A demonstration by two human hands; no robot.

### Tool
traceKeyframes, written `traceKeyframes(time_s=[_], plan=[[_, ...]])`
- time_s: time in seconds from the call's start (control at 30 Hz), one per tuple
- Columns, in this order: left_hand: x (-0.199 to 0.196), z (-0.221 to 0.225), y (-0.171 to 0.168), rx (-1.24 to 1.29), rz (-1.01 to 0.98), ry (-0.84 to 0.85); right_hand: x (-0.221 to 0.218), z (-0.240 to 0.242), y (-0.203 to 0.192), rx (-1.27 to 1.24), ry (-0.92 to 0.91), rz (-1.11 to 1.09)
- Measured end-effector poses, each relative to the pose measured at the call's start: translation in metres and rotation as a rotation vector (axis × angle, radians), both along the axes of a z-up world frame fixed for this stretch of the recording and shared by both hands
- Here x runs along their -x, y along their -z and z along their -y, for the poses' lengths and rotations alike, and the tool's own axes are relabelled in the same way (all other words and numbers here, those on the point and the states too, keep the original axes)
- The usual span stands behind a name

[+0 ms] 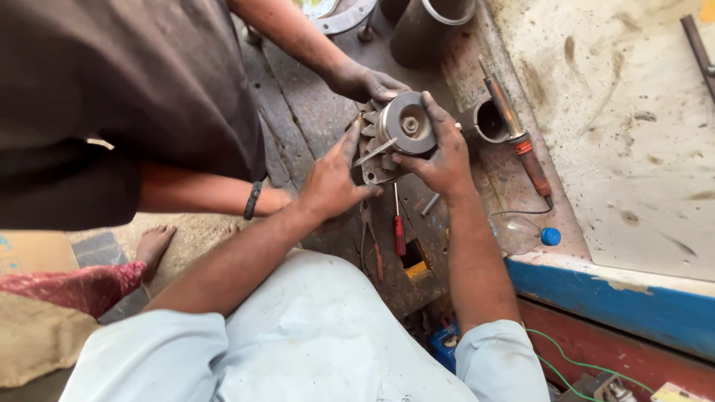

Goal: Dismantling and repairing an automotive alternator on a workbench using hand tools.

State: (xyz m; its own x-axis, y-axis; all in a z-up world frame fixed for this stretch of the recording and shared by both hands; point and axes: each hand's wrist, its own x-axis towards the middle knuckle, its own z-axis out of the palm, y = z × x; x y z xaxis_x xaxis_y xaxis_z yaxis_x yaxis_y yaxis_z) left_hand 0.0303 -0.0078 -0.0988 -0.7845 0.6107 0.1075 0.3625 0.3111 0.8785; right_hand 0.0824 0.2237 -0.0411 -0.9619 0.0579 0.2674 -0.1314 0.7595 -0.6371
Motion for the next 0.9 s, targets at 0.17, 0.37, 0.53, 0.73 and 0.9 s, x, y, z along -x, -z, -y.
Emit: traceKeyframes(time_s=[0.17,0.37,0.53,0.73,0.9], plan=[[0.020,0.001,-0.001,-0.033,0.037,0.008,0.006,-0.006,0.000,0.021,0.028,0.015],[0.073,0.009,0.022,-0.043,0.072,0.127,0.017,-0.006,-0.022,0.050,-0.090,0.110],[0.089,0.010,0.026,-0.183,0.154,0.276,0.016,0.022,-0.020,-0.128,0.106,0.029],[0.102,0.010,0.019,-0.142,0.208,0.325,0.017,0.015,-0.016,-0.041,0.048,-0.008],[0.107,0.011,0.012,-0.082,0.280,0.339,0.018,0.017,-0.016,-0.014,0.026,0.005]])
